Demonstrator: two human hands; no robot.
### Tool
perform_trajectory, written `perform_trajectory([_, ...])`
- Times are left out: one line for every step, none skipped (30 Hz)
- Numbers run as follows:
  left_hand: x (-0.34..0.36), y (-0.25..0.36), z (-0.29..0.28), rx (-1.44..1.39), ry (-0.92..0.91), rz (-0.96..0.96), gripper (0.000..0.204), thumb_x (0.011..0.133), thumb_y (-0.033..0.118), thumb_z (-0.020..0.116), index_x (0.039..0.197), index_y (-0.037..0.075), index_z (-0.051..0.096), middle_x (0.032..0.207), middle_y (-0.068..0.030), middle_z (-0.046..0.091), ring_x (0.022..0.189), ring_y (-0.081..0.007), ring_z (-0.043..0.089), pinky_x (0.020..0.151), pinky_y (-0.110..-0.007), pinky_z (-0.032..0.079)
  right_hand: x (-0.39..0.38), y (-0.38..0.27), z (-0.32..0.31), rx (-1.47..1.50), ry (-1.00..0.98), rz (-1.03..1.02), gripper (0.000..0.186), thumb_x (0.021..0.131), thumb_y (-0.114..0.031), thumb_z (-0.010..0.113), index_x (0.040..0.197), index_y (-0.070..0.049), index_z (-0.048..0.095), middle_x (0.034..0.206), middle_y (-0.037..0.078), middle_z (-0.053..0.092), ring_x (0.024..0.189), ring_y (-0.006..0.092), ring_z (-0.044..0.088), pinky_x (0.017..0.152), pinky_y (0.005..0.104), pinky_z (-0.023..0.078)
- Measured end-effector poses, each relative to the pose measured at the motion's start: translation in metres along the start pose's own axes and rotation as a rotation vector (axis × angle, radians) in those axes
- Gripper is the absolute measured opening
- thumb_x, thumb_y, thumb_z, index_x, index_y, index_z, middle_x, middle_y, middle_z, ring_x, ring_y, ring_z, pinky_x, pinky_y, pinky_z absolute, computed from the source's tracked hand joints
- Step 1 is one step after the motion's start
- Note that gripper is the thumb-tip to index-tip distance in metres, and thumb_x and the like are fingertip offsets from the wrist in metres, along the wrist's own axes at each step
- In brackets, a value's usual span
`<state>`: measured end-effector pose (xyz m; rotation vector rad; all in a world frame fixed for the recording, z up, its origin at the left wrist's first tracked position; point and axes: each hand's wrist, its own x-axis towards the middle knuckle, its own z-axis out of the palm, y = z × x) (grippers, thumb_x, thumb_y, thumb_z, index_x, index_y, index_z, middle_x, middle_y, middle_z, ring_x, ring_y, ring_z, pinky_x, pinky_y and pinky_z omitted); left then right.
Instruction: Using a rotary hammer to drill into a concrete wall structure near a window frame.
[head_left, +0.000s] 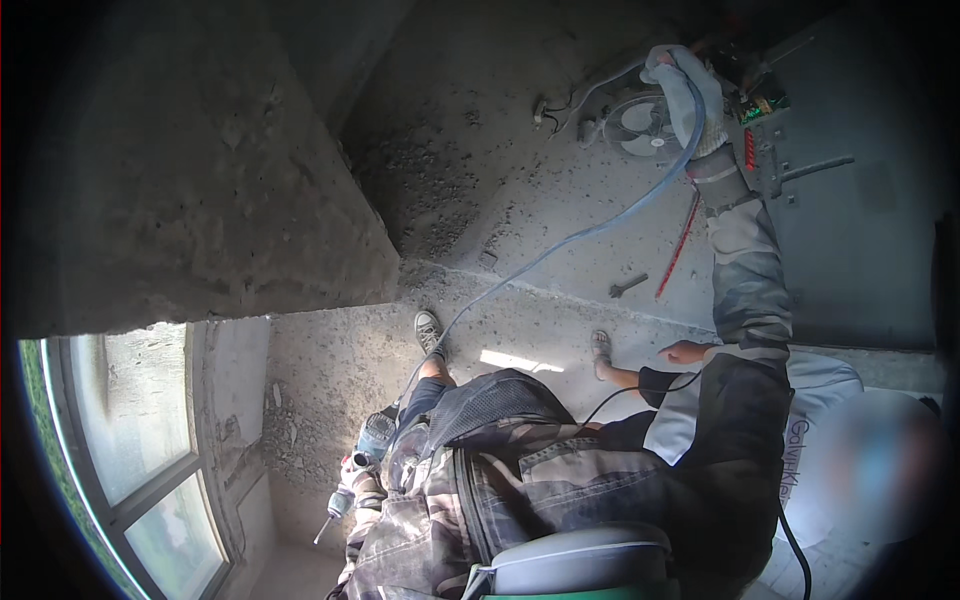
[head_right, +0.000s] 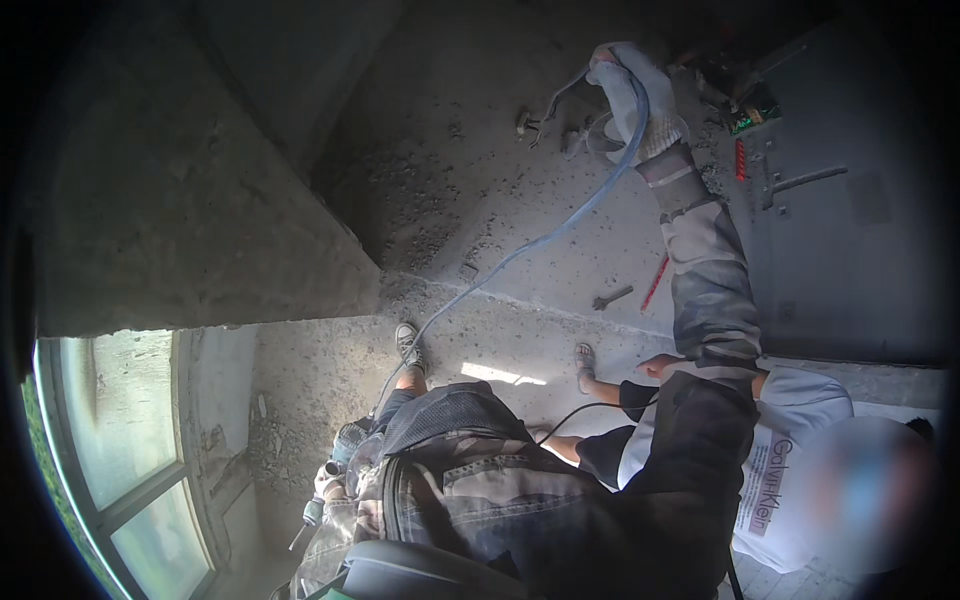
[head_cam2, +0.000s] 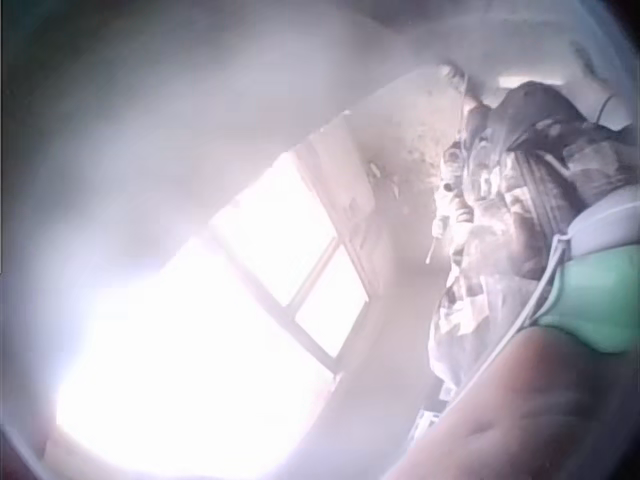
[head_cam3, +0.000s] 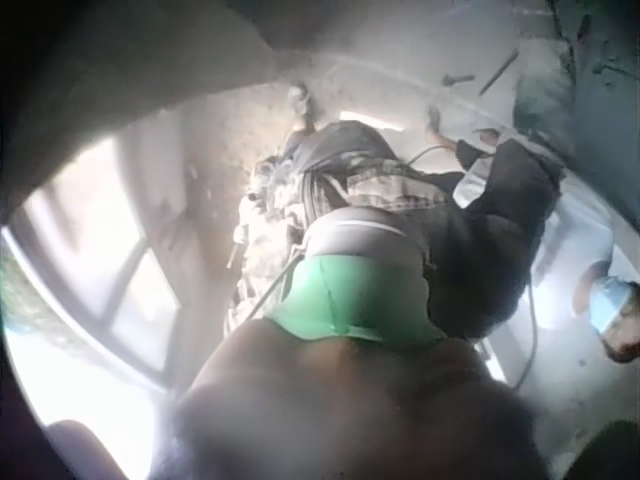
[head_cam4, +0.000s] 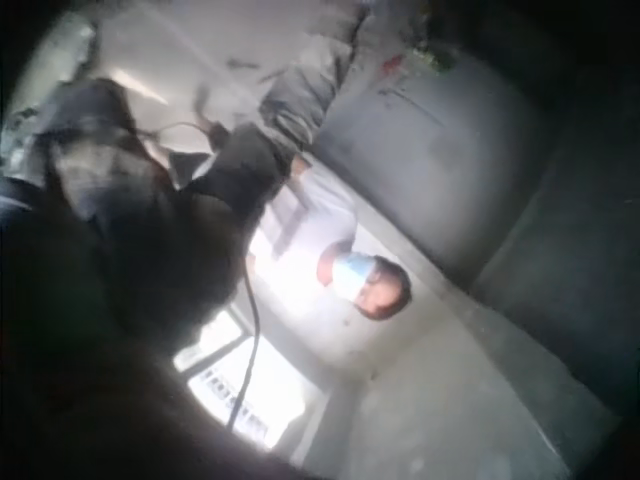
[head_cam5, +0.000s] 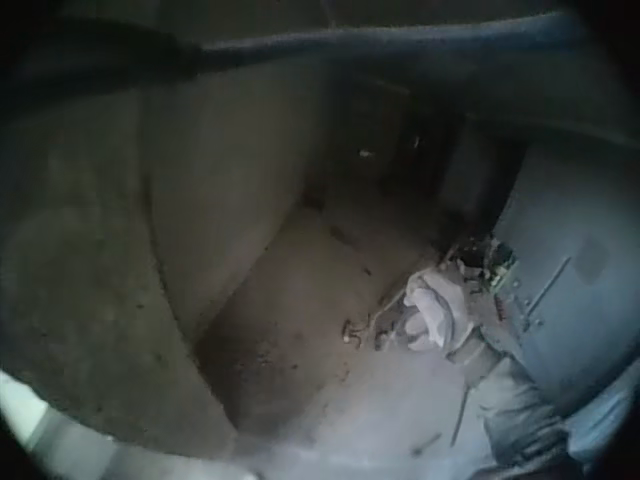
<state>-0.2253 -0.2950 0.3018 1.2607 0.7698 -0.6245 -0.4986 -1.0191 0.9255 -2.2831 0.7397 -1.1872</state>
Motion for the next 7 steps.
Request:
perform_trajectory([-0.001, -0.006, 0.021, -0.111, 0.105, -0.039, 0.017, 0.085, -0.001, 0.054, 0.095, 0.002, 0.068, 0.093, -0.0059, 0.069, 0.077, -0.0164, 0.064, 0.074, -0.03, 0.054, 0.018, -0.003, -0.005, -0.022, 0.027, -0.04, 0.024, 0.096, -0.017, 0.054, 0.105, 0.003, 0.062, 0.091, 0.006, 0.062, 0.089, 0.0161, 0.062, 0.086, 0.0284, 0.047])
perform_trajectory([-0.004, -0.006, 0.036, 0.2, 0.055, 0.057, 0.014, 0.089, 0.004, 0.055, 0.096, 0.002, 0.066, 0.094, -0.0067, 0.069, 0.077, -0.0154, 0.063, 0.072, -0.03, 0.054, 0.033, -0.009, -0.013, -0.073, -0.016, -0.11, 0.026, 0.096, -0.018, 0.052, 0.109, 0.003, 0.061, 0.094, 0.008, 0.064, 0.093, 0.0176, 0.062, 0.091, 0.0307, 0.046])
perform_trajectory([-0.007, -0.008, 0.055, 0.121, 0.089, 0.102, 0.019, 0.092, 0.01, 0.054, 0.104, 0.001, 0.065, 0.098, -0.009, 0.069, 0.081, -0.0195, 0.065, 0.075, -0.033, 0.055, 0.046, -0.012, -0.015, -0.08, -0.041, -0.084, 0.026, 0.096, -0.018, 0.052, 0.109, 0.003, 0.061, 0.094, 0.008, 0.064, 0.093, 0.0176, 0.062, 0.091, 0.0307, 0.046])
perform_trajectory([-0.012, -0.004, 0.072, 0.03, 0.028, 0.047, 0.023, 0.093, 0.012, 0.053, 0.11, 0.001, 0.064, 0.1, -0.0102, 0.069, 0.084, -0.0216, 0.066, 0.078, -0.035, 0.055, 0.062, -0.013, -0.015, -0.044, -0.015, -0.089, 0.027, 0.096, -0.018, 0.051, 0.111, 0.002, 0.061, 0.102, 0.011, 0.065, 0.097, 0.0183, 0.062, 0.094, 0.0314, 0.044])
perform_trajectory([-0.017, 0.0, 0.091, -0.034, 0.062, -0.076, 0.027, 0.093, 0.014, 0.053, 0.115, 0.0, 0.063, 0.102, -0.0115, 0.069, 0.087, -0.0237, 0.067, 0.081, -0.036, 0.055, 0.074, -0.014, -0.019, -0.013, 0.017, -0.096, 0.028, 0.096, -0.018, 0.051, 0.113, 0.002, 0.062, 0.109, 0.014, 0.067, 0.101, 0.019, 0.061, 0.097, 0.032, 0.043])
perform_trajectory([-0.021, 0.0, 0.113, 0.014, 0.107, -0.039, 0.033, 0.094, 0.017, 0.052, 0.122, 0.001, 0.061, 0.106, -0.0126, 0.068, 0.093, -0.0266, 0.067, 0.087, -0.037, 0.054, 0.099, -0.013, -0.025, 0.049, -0.159, -0.361, 0.03, 0.097, -0.032, 0.053, 0.106, -0.003, 0.059, 0.107, 0.012, 0.06, 0.095, 0.0208, 0.058, 0.085, 0.0334, 0.045])
perform_trajectory([-0.032, 0.003, 0.125, 0.009, 0.048, 0.026, 0.033, 0.094, 0.017, 0.052, 0.122, 0.001, 0.061, 0.106, -0.0126, 0.068, 0.093, -0.0266, 0.067, 0.087, -0.037, 0.054, 0.11, -0.011, -0.031, 0.052, -0.155, -0.353, 0.03, 0.097, -0.032, 0.053, 0.106, -0.003, 0.059, 0.107, 0.012, 0.06, 0.095, 0.0208, 0.058, 0.085, 0.0334, 0.045])
